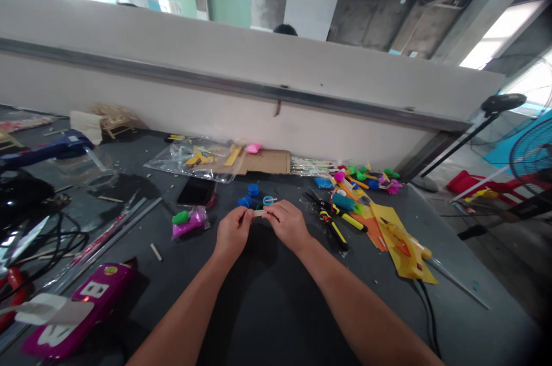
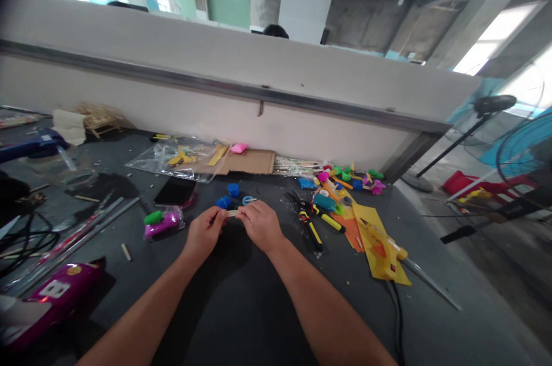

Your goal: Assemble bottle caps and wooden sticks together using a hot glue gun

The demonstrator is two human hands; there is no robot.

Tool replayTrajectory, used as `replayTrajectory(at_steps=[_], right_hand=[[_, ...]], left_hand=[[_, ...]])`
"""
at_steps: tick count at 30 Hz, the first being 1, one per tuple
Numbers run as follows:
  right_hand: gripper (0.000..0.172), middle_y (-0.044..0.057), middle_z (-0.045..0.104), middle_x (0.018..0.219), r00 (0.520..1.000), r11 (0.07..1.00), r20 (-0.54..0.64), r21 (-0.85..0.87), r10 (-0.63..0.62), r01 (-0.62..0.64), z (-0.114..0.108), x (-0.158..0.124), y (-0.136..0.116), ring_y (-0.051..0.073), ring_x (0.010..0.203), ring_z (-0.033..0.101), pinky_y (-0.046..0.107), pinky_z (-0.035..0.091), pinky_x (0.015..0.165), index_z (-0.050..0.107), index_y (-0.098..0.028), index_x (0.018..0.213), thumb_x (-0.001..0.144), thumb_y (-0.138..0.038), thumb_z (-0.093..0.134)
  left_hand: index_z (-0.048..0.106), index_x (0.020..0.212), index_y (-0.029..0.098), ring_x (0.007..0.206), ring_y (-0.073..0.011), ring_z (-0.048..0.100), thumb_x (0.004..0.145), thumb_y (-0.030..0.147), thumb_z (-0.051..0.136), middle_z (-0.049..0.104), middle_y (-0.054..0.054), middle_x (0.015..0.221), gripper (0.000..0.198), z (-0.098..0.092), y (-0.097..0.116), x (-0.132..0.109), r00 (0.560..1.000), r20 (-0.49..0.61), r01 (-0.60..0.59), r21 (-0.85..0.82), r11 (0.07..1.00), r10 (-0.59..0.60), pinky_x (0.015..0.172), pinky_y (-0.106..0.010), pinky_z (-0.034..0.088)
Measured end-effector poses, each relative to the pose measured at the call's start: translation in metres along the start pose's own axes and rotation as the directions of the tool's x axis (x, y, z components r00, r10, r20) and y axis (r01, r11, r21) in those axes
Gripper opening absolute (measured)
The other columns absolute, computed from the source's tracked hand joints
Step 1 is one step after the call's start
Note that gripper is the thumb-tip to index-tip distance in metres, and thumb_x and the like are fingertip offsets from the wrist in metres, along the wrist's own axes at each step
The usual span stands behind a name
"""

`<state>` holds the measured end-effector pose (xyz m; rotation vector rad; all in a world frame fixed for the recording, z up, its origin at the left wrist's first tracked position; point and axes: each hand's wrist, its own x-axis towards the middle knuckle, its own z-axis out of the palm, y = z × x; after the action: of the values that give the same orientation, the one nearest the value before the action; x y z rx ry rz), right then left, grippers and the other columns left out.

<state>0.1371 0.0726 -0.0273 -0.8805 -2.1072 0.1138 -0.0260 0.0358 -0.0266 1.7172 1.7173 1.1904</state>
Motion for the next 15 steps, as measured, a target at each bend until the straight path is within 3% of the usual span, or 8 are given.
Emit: replayTrajectory(at_steps=[7, 12, 15], right_hand=[[0.017, 0.005, 0.068, 0.087, 1.000, 1.000, 0.009, 0.016, 0.023, -0.023, -0.0017, 0.0007, -0.0010, 0.017, 0.085, 0.059, 0.029, 0.048, 0.080, 0.066, -0.019, 0.094, 0.087, -0.029, 0.054], [0.041, 0.008, 0.065, 0.105, 0.997, 0.999, 0.061, -0.012, 0.053, -0.053, -0.0060, 0.0007, -0.0046, 0.020, 0.093, 0.058, 0.032, 0.048, 0.083, 0.056, -0.021, 0.118, 0.082, -0.040, 0.058], [0.031, 0.007, 0.066, 0.101, 0.997, 1.000, 0.073, -0.024, 0.016, -0.014, -0.0059, 0.0012, -0.0062, 0.019, 0.096, 0.057, 0.031, 0.047, 0.085, 0.061, -0.021, 0.110, 0.083, -0.037, 0.057]], left_hand=[[0.055, 0.068, 0.019, 0.059, -0.0134, 0.052, 0.086, 0.043, 0.039, 0.056, 0.000, 0.062, 0.034, 0.0005, -0.0004, -0.0002, 1.000, -0.011, 0.012, -0.007, 1.000, -0.012, 0.055, -0.022, 0.036], [0.056, 0.070, 0.019, 0.055, -0.0130, 0.050, 0.085, 0.045, 0.038, 0.054, 0.001, 0.059, 0.035, 0.0018, -0.0036, 0.0009, 0.998, -0.021, 0.054, -0.004, 0.999, -0.054, 0.053, -0.022, 0.036], [0.056, 0.070, 0.019, 0.056, -0.0130, 0.051, 0.086, 0.045, 0.038, 0.055, 0.001, 0.061, 0.035, 0.0025, -0.0042, 0.0010, 0.999, 0.000, 0.033, -0.031, 0.999, -0.033, 0.054, -0.022, 0.037]])
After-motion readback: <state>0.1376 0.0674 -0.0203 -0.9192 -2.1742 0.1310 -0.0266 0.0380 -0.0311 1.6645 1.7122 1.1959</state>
